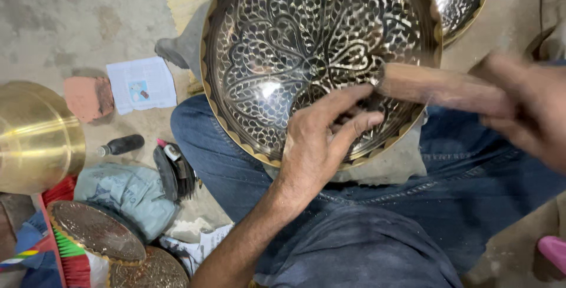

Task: The person uses a chisel and a wooden mallet to engrave intricate patterns into a large metal plate. They repeatedly strike the chisel to create detailed designs on the plate's surface.

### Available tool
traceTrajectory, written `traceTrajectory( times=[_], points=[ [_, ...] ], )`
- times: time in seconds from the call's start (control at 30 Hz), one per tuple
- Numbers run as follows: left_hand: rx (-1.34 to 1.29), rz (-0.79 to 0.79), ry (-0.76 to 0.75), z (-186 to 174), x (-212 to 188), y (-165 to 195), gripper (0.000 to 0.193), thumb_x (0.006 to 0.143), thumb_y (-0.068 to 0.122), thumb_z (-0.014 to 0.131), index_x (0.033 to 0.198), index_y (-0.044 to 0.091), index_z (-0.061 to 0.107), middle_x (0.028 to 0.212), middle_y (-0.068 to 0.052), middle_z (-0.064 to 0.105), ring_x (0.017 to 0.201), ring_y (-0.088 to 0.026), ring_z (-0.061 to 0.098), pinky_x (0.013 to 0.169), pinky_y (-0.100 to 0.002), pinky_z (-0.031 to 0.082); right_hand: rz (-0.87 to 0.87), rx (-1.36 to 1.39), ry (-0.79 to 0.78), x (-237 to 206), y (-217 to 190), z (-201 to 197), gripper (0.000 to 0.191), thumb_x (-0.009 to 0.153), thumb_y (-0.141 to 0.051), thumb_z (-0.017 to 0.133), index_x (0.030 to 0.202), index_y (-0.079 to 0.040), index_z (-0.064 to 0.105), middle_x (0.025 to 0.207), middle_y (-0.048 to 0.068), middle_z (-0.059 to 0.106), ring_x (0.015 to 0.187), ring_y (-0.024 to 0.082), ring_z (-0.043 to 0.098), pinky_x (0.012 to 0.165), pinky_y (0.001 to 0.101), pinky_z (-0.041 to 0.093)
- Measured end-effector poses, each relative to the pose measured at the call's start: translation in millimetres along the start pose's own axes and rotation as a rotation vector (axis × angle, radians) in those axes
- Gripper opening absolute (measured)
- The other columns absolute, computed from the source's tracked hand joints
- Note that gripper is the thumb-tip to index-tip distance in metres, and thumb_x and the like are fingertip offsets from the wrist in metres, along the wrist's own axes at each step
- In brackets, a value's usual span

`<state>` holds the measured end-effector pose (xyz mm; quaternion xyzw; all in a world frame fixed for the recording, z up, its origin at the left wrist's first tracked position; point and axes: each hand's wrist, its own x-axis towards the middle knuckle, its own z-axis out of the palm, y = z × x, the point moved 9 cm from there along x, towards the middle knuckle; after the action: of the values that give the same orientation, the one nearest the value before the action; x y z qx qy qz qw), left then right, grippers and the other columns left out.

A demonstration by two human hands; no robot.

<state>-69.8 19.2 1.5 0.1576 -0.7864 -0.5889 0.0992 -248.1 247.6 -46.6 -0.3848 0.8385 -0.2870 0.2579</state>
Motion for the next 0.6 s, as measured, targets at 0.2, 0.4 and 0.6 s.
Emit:
traceTrajectory(
  times=[0.2,0.4,0.6],
  points=[
    [-0.033,0.002,0.004,-1,-1,-1,0.038,0.098,0.024,0.072,0.13,0.003,0.067,0.123,-0.013,0.075,0.099,-0.016,0.078,0.078,-0.03,0.068,0.284,-0.112,-0.043,-1,35,13,0.031,0.099,-0.006,0.071,0.13,-0.005,0.065,0.114,0.013,0.073,0.108,0.025,0.072,0.094,0.0393,0.057],
    [0.012,-0.012,0.001,2,0,-6,0.039,0.098,0.028,0.071,0.13,0.005,0.068,0.121,-0.012,0.076,0.096,-0.014,0.079,0.076,-0.029,0.068,0.086,0.03,0.028,-5,45,9,0.059,0.09,-0.004,0.07,0.147,-0.004,0.051,0.117,0.013,0.071,0.107,0.025,0.072,0.092,0.0357,0.058],
    [-0.006,0.013,0.005,-1,0,2,0.04,0.098,0.029,0.072,0.13,0.006,0.069,0.122,-0.01,0.076,0.097,-0.015,0.079,0.079,-0.028,0.068,-0.082,0.137,0.065,-18,42,6,0.066,0.086,0.0,0.064,0.149,0.002,0.043,0.123,0.017,0.067,0.113,0.028,0.069,0.093,0.0347,0.058]
  ],
)
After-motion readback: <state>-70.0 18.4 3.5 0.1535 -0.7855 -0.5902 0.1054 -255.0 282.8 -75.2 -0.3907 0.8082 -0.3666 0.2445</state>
